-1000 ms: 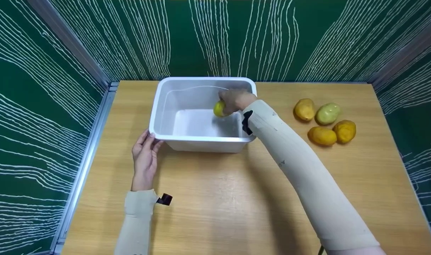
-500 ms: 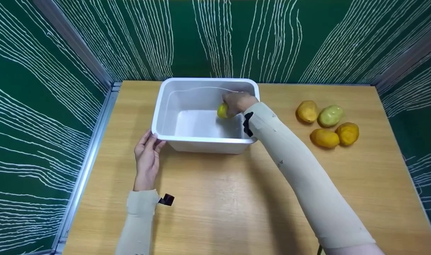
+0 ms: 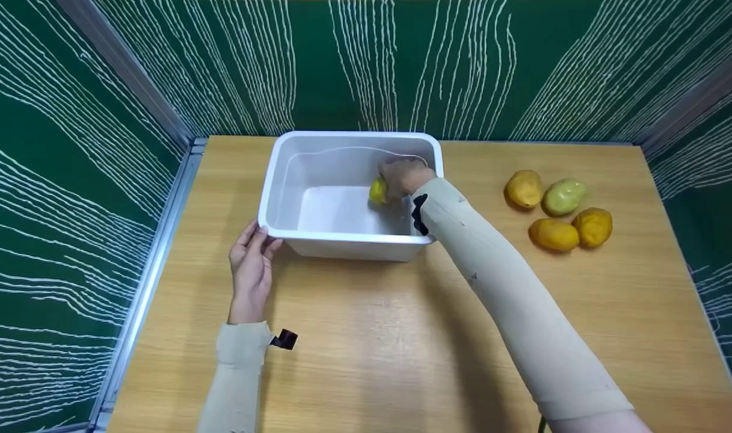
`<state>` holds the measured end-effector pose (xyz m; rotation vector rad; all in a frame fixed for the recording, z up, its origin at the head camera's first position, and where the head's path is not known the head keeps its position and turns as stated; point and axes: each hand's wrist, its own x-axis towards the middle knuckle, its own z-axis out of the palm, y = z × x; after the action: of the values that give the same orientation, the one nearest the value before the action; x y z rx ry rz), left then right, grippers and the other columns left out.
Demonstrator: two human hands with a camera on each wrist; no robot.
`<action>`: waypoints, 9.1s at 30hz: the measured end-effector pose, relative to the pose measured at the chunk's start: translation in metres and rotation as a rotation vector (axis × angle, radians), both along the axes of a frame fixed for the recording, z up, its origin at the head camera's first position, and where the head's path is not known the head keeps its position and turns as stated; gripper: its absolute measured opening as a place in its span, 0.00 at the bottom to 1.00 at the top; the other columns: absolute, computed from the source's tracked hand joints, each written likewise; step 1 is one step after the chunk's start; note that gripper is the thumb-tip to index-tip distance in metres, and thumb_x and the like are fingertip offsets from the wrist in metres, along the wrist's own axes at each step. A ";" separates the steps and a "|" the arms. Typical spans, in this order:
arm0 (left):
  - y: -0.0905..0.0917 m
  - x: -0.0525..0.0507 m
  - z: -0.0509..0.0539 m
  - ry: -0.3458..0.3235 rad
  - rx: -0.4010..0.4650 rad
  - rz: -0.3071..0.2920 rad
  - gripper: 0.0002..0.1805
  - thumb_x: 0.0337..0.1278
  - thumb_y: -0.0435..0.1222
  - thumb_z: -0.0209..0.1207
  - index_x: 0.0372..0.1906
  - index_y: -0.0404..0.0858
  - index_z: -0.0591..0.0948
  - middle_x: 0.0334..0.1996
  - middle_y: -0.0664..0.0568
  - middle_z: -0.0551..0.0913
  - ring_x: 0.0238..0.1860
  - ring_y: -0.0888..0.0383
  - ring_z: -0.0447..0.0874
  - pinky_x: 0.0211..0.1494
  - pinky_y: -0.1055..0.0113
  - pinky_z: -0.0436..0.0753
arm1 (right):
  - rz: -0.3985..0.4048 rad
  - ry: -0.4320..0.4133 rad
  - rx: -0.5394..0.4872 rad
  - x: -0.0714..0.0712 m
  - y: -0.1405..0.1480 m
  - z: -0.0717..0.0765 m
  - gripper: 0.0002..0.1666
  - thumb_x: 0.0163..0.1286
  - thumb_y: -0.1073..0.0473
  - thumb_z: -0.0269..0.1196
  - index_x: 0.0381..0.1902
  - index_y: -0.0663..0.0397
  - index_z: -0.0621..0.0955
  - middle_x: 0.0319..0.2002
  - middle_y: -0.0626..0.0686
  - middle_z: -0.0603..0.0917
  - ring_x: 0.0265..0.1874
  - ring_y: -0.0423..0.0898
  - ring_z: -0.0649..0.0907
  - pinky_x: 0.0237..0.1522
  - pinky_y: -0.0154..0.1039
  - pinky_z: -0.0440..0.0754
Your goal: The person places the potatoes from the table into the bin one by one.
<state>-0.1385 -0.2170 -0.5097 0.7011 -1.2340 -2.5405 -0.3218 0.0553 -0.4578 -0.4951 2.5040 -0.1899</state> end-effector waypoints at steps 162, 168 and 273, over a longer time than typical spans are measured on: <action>0.003 0.000 -0.001 0.005 -0.008 -0.018 0.26 0.81 0.26 0.50 0.77 0.25 0.64 0.56 0.41 0.73 0.38 0.61 0.83 0.43 0.79 0.91 | -0.067 0.708 -0.409 0.073 0.169 -0.025 0.22 0.75 0.61 0.68 0.63 0.61 0.81 0.65 0.65 0.80 0.64 0.65 0.76 0.72 0.66 0.75; 0.003 0.001 -0.001 0.015 -0.003 -0.018 0.26 0.81 0.25 0.49 0.77 0.25 0.63 0.57 0.42 0.73 0.37 0.61 0.83 0.43 0.79 0.91 | -0.083 0.715 -0.390 0.074 0.185 -0.035 0.23 0.73 0.62 0.70 0.63 0.64 0.81 0.65 0.66 0.80 0.64 0.66 0.76 0.72 0.67 0.75; 0.003 0.001 -0.002 -0.022 0.015 -0.003 0.27 0.80 0.26 0.51 0.78 0.29 0.66 0.62 0.45 0.73 0.40 0.61 0.83 0.44 0.78 0.91 | -0.330 0.697 -0.135 0.119 0.293 -0.102 0.37 0.65 0.59 0.75 0.65 0.71 0.74 0.62 0.79 0.76 0.60 0.78 0.71 0.67 0.77 0.67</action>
<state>-0.1376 -0.2142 -0.5119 0.7333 -1.2251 -2.5533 -0.2025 0.3485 -0.5596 -0.2096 3.2677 -0.3659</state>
